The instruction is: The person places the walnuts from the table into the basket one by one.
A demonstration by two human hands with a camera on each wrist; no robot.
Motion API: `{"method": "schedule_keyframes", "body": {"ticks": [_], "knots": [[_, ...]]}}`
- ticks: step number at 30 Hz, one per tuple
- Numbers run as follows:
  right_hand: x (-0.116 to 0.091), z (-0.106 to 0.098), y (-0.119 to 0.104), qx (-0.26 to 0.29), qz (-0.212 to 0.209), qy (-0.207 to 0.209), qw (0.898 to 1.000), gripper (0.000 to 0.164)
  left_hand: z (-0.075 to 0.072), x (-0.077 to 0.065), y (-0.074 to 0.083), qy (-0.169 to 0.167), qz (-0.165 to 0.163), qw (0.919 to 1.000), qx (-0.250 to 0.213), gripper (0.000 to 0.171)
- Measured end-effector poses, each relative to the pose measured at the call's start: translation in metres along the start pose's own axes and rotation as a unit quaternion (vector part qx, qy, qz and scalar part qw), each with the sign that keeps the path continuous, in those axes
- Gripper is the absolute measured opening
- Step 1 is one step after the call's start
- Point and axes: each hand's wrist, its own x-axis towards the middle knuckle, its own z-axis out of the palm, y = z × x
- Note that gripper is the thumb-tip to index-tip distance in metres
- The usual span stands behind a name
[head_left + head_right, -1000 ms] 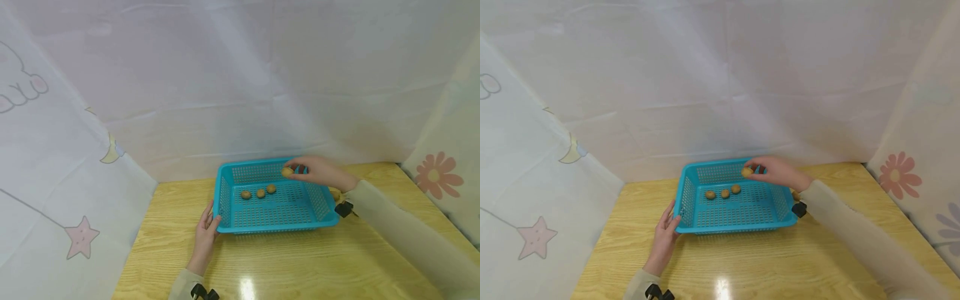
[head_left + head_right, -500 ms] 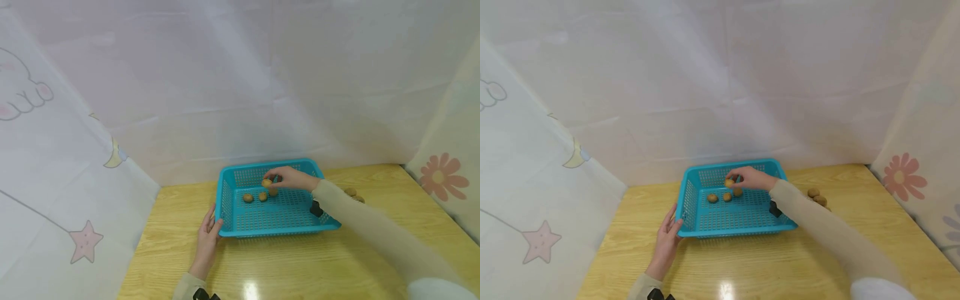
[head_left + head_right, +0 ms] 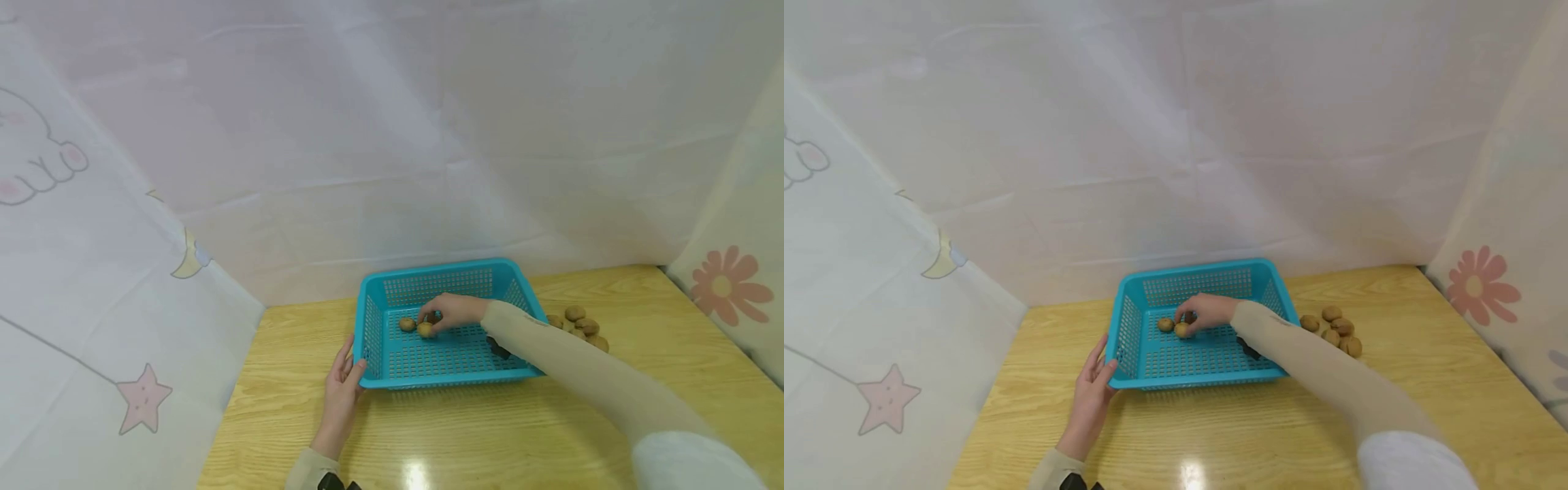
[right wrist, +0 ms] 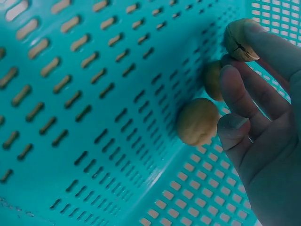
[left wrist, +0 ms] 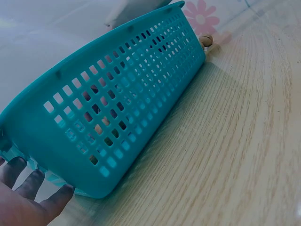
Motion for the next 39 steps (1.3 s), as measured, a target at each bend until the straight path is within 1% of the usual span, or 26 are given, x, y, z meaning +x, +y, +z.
{"method": "schedule_keyframes", "body": {"ticks": [7,14,17,23,30,35,39], "knots": [[0.006,0.007,0.002,-0.012,0.003,-0.015,1.0,0.033,0.001,-0.001,-0.002,0.009,-0.004,1.0,-0.003,0.067],[0.006,0.006,0.002,0.005,0.036,-0.009,0.999,0.033,0.0,-0.001,-0.006,0.009,-0.002,0.9999,-0.008,0.067],[0.003,0.003,0.003,0.013,0.032,-0.003,0.999,0.033,0.001,-0.001,-0.006,0.012,-0.003,0.9999,-0.008,0.067],[-0.01,-0.007,0.0,0.042,0.024,0.017,0.999,0.033,0.002,-0.003,-0.005,0.01,0.001,0.9999,-0.008,0.067],[-0.028,-0.027,-0.008,0.06,0.025,0.035,0.997,0.029,0.002,-0.003,-0.002,0.007,0.007,1.0,0.001,0.066],[-0.045,-0.041,-0.017,0.08,0.027,0.047,0.995,0.03,0.001,0.0,-0.001,0.006,0.007,1.0,-0.001,0.066],[-0.062,-0.05,-0.02,0.063,-0.001,0.075,0.995,0.029,0.001,0.001,0.0,0.007,0.005,1.0,0.001,0.066]]}}
